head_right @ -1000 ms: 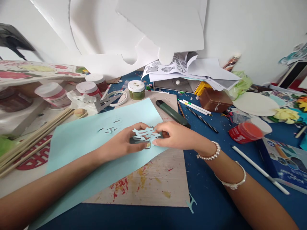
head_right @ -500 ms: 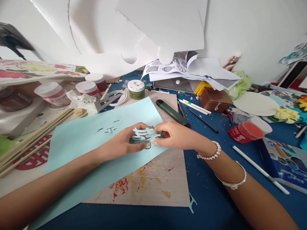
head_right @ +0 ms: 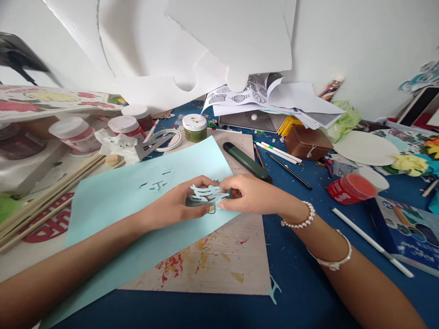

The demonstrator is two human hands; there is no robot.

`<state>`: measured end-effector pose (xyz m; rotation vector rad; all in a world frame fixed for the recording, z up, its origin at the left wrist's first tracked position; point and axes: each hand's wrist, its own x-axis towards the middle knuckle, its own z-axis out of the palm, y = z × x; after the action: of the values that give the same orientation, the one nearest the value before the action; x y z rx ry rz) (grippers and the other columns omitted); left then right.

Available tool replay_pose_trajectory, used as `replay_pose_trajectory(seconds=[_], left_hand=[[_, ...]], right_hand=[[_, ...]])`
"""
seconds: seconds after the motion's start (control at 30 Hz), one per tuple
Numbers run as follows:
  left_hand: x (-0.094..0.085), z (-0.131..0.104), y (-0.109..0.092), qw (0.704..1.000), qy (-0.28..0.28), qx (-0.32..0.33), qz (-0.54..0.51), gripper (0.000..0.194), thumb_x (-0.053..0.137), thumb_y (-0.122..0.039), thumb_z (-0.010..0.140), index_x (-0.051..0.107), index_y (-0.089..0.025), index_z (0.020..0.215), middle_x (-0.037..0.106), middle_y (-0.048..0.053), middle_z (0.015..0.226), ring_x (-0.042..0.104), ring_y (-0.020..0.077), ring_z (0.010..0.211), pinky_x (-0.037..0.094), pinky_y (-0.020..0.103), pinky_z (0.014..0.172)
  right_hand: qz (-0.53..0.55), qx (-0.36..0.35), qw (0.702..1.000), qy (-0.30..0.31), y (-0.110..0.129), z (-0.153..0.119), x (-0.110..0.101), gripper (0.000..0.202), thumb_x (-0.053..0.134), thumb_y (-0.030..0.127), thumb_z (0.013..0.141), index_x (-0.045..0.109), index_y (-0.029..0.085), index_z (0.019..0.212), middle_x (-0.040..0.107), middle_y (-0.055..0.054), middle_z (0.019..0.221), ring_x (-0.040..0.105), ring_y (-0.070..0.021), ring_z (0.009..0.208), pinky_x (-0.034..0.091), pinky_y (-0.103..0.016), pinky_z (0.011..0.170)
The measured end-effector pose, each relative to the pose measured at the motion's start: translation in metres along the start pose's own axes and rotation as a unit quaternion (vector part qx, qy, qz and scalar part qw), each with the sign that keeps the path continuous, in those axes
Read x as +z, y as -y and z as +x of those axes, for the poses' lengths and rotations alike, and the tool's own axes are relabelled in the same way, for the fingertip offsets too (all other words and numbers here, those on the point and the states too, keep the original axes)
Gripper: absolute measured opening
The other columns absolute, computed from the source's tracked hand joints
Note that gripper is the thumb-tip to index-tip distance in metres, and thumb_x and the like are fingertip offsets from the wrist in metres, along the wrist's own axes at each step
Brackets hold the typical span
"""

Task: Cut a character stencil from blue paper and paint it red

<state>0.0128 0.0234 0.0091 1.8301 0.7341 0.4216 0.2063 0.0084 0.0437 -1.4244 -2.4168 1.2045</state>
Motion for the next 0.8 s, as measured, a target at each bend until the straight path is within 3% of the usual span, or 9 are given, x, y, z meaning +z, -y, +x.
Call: replay_pose_trajectory(seconds=[0.2, 0.4, 0.6, 0.8], left_hand=[[0.0001, -0.0001, -0.0007, 0.999, -0.011, -0.001, 0.034, 0.029, 0.053, -0.020, 0.074, 0.047, -0.020, 0.103, 0.055, 0.001, 0.098, 0.049, 0.0196, 0.092, 0.037, 0.028, 0.075], [0.0004, 0.0009, -0.0002, 0.999, -0.008, -0.005, 0.038, 0.029, 0.053, -0.020, 0.074, 0.047, -0.020, 0.103, 0.054, 0.001, 0.097, 0.051, 0.0170, 0.083, 0.038, 0.026, 0.071], [0.0012, 0.0005, 0.0002, 0.999, -0.017, 0.000, 0.038, 0.026, 0.053, -0.019, 0.075, 0.047, -0.019, 0.101, 0.054, 0.001, 0.098, 0.048, 0.0198, 0.094, 0.036, 0.028, 0.076], [0.0011, 0.0002, -0.0016, 0.999, -0.011, -0.004, 0.035, 0.028, 0.053, -0.019, 0.075, 0.046, -0.018, 0.102, 0.053, 0.001, 0.095, 0.050, 0.0172, 0.084, 0.038, 0.026, 0.070]], right_hand=[[-0.013, -0.001, 1.000, -0.001, -0.0004, 0.0006, 0.0005, 0.020, 0.049, 0.034, 0.078, 0.045, 0.017, 0.069, 0.033, 0.004, 0.062, 0.032, -0.0084, 0.053, 0.025, -0.022, 0.046], [-0.028, 0.010, 1.000, 0.003, 0.0005, 0.0003, 0.0006, 0.018, 0.048, 0.034, 0.079, 0.049, 0.017, 0.076, 0.037, 0.003, 0.064, 0.034, -0.0094, 0.055, 0.027, -0.023, 0.048], [-0.039, 0.014, 0.999, -0.007, 0.0016, -0.0003, 0.0010, 0.024, 0.050, 0.041, 0.076, 0.049, 0.017, 0.075, 0.039, 0.002, 0.064, 0.036, -0.0105, 0.056, 0.028, -0.024, 0.049], [-0.050, 0.023, 0.998, -0.010, 0.0032, 0.0003, 0.0023, 0.021, 0.049, 0.037, 0.077, 0.049, 0.016, 0.075, 0.042, 0.001, 0.067, 0.037, -0.0108, 0.057, 0.029, -0.025, 0.050]])
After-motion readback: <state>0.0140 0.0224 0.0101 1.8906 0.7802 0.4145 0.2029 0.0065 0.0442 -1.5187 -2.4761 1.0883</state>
